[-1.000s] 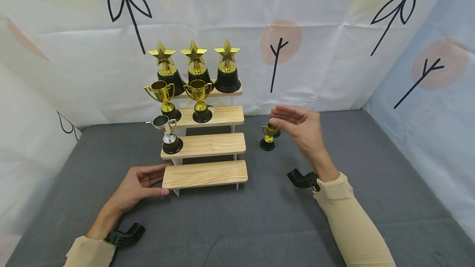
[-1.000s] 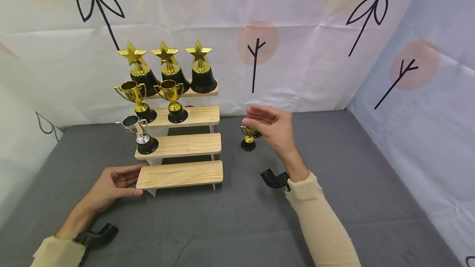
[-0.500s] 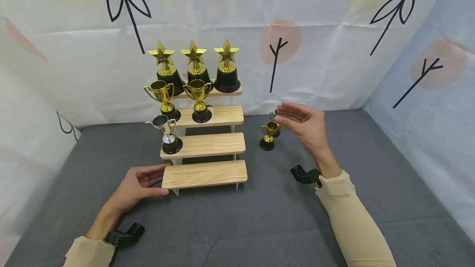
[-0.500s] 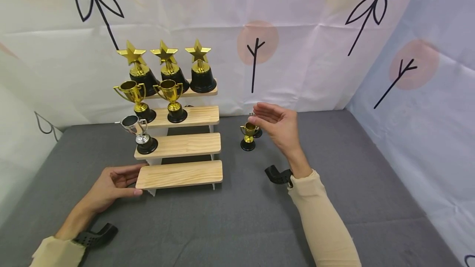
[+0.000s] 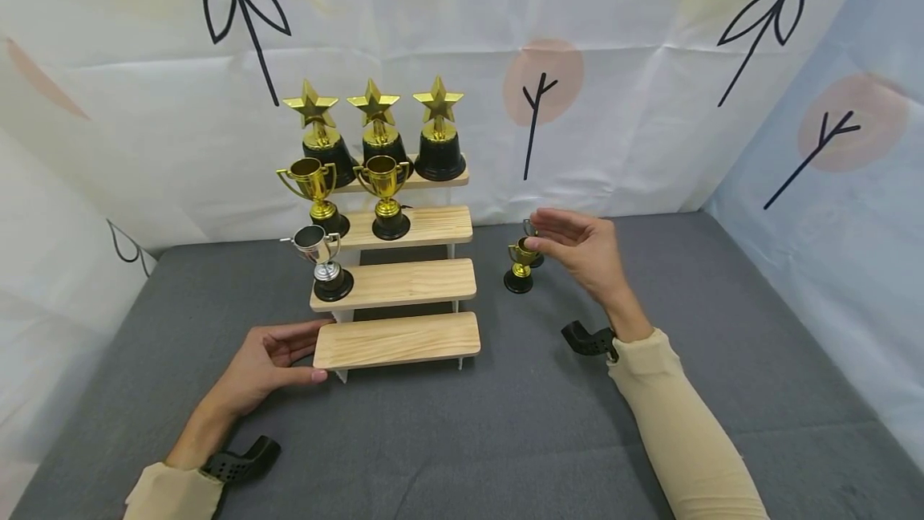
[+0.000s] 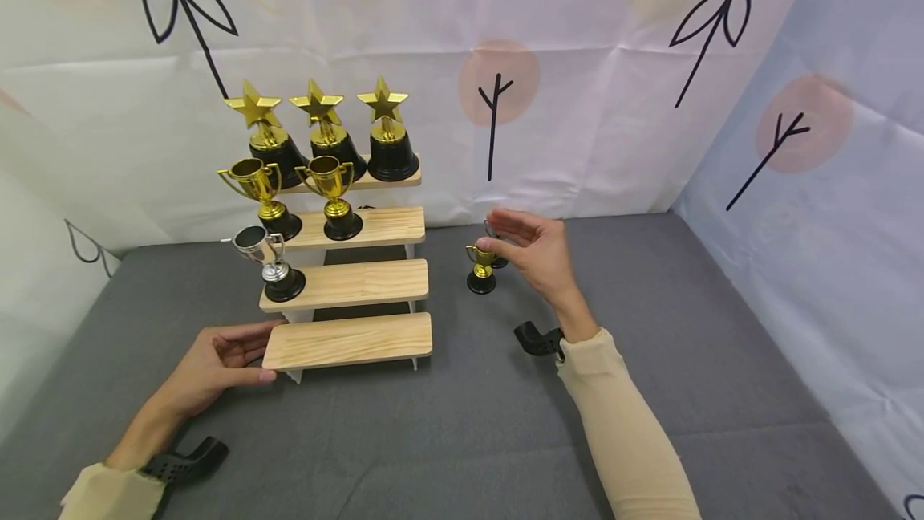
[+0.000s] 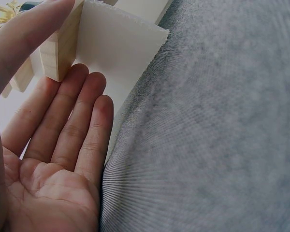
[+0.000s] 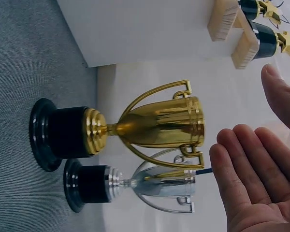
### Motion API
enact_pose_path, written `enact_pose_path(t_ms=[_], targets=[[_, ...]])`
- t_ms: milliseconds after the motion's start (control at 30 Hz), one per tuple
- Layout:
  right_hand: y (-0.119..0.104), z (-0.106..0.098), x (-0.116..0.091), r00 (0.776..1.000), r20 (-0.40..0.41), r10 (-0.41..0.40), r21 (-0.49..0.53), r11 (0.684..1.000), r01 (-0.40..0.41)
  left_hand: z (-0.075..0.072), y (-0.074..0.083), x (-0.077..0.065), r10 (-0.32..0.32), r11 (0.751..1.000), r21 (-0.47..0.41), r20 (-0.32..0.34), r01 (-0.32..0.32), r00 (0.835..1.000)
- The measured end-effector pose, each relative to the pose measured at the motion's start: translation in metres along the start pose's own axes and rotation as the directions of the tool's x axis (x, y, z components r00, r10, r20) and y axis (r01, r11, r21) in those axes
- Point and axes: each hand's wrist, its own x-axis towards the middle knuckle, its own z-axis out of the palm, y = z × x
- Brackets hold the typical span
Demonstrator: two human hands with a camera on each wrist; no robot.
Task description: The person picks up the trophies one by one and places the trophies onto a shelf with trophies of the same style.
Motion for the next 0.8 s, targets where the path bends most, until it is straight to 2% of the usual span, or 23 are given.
enact_pose_path(t_ms=[367,800], targets=[[0.012,0.004,-0.001,0.999,0.045,0.012,-0.061,0.998,-0.009,0.0,-0.001,0.0,0.003,1.0,-0.007,0.002,-0.003,1.0],[0.018,0.006,-0.001,0.993,0.065,0.101,-0.074,0.993,-0.096,-0.001,-0.001,0.0,0.003,1.0,-0.011,-0.003,-0.003,1.0]])
